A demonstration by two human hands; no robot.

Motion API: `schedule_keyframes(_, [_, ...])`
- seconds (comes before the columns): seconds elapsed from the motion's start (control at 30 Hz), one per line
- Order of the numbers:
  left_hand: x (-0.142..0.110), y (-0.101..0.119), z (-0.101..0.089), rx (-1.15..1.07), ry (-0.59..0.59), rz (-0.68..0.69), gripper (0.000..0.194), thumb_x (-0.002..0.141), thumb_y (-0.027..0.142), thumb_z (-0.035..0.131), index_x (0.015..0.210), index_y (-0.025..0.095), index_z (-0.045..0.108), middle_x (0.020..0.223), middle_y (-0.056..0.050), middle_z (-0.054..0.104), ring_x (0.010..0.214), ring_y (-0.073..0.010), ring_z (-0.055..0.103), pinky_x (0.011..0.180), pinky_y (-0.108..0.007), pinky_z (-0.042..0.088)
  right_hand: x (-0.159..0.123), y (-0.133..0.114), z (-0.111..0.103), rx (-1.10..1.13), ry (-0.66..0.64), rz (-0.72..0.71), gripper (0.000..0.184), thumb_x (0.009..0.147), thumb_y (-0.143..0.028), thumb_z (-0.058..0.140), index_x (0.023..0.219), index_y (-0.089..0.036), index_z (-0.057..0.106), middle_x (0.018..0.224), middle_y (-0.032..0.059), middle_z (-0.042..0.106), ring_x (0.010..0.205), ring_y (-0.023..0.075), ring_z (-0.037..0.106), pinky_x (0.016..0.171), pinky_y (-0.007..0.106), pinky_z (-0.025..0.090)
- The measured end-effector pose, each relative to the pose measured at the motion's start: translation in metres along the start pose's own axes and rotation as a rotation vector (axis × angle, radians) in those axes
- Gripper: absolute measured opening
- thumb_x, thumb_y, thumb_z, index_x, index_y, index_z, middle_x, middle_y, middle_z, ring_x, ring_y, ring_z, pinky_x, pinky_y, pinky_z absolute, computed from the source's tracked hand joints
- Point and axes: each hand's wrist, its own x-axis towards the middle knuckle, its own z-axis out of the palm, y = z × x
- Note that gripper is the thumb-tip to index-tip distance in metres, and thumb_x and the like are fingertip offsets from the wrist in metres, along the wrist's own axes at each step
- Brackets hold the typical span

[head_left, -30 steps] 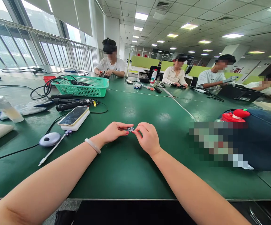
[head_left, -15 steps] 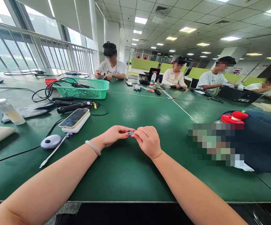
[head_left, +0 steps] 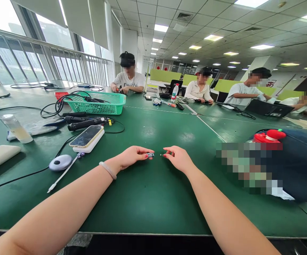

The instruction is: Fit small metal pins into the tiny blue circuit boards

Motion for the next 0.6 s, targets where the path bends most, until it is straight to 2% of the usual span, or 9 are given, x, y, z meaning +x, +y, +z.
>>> schedule_keyframes(0.13, [0.001, -0.001, 0.000, 0.010, -0.019, -0.001, 0.044, 0.071, 0.032, 0.068, 0.111, 0.015, 0.063, 0.107, -0.009, 0.068, 0.104, -0.0202, 0.060, 0.100, -0.036, 0.038, 0.000, 0.003, 0.006, -0.016, -0.032, -0.006, 0.018, 0.078, -0.026, 0.056, 0.091, -0.023, 0.068, 0.078, 0.0005, 0.064, 0.060, 0.0117, 0.055, 0.058, 0.026, 0.043])
schedule_keyframes(0.3, [0.002, -0.003, -0.001, 0.003, -0.033, 0.011, 0.043, 0.072, 0.032, 0.067, 0.111, 0.016, 0.063, 0.107, -0.009, 0.068, 0.105, -0.0200, 0.060, 0.100, -0.035, 0.039, -0.001, -0.011, 0.010, -0.069, -0.076, -0.047, 0.011, 0.077, -0.018, 0.056, 0.072, -0.022, 0.066, 0.079, 0.0013, 0.063, 0.069, 0.0134, 0.057, 0.062, 0.026, 0.042])
schedule_keyframes(0.43, [0.002, -0.004, -0.001, -0.008, -0.037, 0.013, 0.043, 0.071, 0.032, 0.068, 0.111, 0.016, 0.064, 0.109, -0.009, 0.067, 0.106, -0.0206, 0.060, 0.100, -0.036, 0.039, -0.003, -0.022, 0.012, -0.069, -0.178, -0.096, 0.013, 0.079, -0.016, 0.054, 0.072, -0.021, 0.064, 0.078, 0.0009, 0.062, 0.071, 0.0131, 0.056, 0.064, 0.025, 0.042])
schedule_keyframes(0.6, [0.003, -0.004, -0.001, -0.005, -0.035, -0.002, 0.042, 0.071, 0.030, 0.068, 0.110, 0.016, 0.064, 0.109, -0.008, 0.067, 0.105, -0.0192, 0.060, 0.100, -0.034, 0.039, -0.004, -0.028, 0.014, -0.056, -0.202, -0.126, 0.017, 0.081, -0.015, 0.051, 0.073, -0.020, 0.064, 0.078, 0.0021, 0.062, 0.072, 0.0137, 0.056, 0.067, 0.026, 0.042])
